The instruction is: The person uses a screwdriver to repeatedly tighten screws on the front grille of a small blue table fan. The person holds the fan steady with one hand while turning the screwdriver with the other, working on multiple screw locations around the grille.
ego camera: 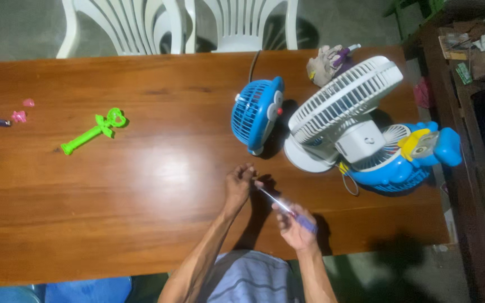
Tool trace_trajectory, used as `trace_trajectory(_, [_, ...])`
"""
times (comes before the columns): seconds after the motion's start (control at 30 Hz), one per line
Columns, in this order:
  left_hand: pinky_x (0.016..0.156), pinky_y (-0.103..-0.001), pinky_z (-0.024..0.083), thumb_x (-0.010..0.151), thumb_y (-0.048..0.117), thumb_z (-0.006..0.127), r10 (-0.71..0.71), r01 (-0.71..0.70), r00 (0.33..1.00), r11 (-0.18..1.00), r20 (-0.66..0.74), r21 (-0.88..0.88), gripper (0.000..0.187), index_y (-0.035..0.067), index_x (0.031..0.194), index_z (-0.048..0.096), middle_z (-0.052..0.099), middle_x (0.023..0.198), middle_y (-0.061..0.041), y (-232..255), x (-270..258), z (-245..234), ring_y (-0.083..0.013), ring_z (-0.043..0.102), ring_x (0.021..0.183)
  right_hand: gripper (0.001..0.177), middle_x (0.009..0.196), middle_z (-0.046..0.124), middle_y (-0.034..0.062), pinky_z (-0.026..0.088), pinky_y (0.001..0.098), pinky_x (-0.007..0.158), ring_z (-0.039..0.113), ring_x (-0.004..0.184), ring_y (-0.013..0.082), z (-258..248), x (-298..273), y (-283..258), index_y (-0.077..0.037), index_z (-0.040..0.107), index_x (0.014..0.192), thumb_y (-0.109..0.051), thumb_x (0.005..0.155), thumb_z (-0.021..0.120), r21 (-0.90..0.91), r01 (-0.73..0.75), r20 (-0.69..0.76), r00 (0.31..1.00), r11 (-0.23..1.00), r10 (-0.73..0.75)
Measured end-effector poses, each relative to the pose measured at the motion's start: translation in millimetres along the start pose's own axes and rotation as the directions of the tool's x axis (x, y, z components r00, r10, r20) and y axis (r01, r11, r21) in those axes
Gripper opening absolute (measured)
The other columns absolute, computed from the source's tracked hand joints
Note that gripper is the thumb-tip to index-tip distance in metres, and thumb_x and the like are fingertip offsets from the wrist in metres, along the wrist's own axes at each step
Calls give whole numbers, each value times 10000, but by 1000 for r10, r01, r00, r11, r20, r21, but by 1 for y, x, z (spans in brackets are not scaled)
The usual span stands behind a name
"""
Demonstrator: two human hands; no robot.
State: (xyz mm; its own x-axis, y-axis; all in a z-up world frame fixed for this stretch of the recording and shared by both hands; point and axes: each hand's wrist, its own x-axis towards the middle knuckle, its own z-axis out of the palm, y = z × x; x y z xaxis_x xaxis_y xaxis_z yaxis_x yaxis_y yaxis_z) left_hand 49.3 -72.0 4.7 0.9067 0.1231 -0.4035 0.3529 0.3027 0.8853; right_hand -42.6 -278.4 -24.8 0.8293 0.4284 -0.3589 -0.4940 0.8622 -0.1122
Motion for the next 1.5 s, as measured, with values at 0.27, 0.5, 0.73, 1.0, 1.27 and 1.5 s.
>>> trace_trajectory(0.27, [808, -519, 553, 907, 229, 778, 663, -538, 736, 455, 133, 709, 382, -20, 1170, 656, 701, 1046, -273, 86, 42, 40, -431, 678, 939, 468, 1268, 669, 200, 528, 209, 467, 654, 600, 112, 37, -11, 31, -70, 558, 1335, -67, 874, 637, -293, 120, -139, 976, 948, -167])
trace_trajectory(0.5, [810, -547, 503, 721, 198, 881, 670, -478, 721, 294, 179, 828, 565, -24, 1155, 595, 615, 1040, -263, 97, 81, 72, -458, 612, 951, 484, 1309, 672, 241, 459, 201, 414, 614, 575, 95, 53, -3, 29, -71, 527, 1358, -83, 885, 630, -406, 157, -113, 969, 900, -220])
trace_trajectory(0.73, [835, -559, 496, 756, 129, 868, 675, -427, 718, 236, 169, 873, 463, -11, 1084, 574, 598, 1049, -241, 83, 96, 72, -445, 610, 978, 567, 1299, 670, 185, 474, 221, 467, 609, 595, 102, 57, -1, 24, -48, 506, 1456, -110, 903, 611, -494, 70, -214, 956, 867, -200])
trace_trajectory(1.0, [870, -539, 503, 615, 93, 857, 582, -483, 757, 194, 297, 854, 581, 12, 1112, 568, 586, 1114, -224, 108, 74, 26, -439, 567, 1072, 498, 1121, 719, 151, 458, 227, 454, 580, 564, 99, 49, 11, 17, -47, 574, 1385, -121, 895, 623, -624, -64, -271, 953, 779, -138])
trace_trajectory(1.27, [903, -482, 502, 707, -61, 685, 515, -522, 713, -64, 476, 850, 503, 31, 1191, 587, 601, 1115, -174, 111, 21, -57, -394, 578, 1077, 316, 910, 690, 147, 423, 272, 393, 509, 488, 113, 18, 38, 12, -19, 601, 1198, -107, 894, 602, -612, -82, -299, 945, 786, -134])
trace_trajectory(1.5, [1022, -487, 486, 793, -18, 657, 590, -611, 584, -133, 558, 780, 411, 16, 1198, 593, 615, 1182, -180, 108, -31, -116, -391, 567, 1139, 305, 871, 706, 140, 348, 258, 362, 420, 422, 94, 27, 50, 25, -35, 610, 1162, -257, 954, 583, -638, -158, -451, 870, 754, -200])
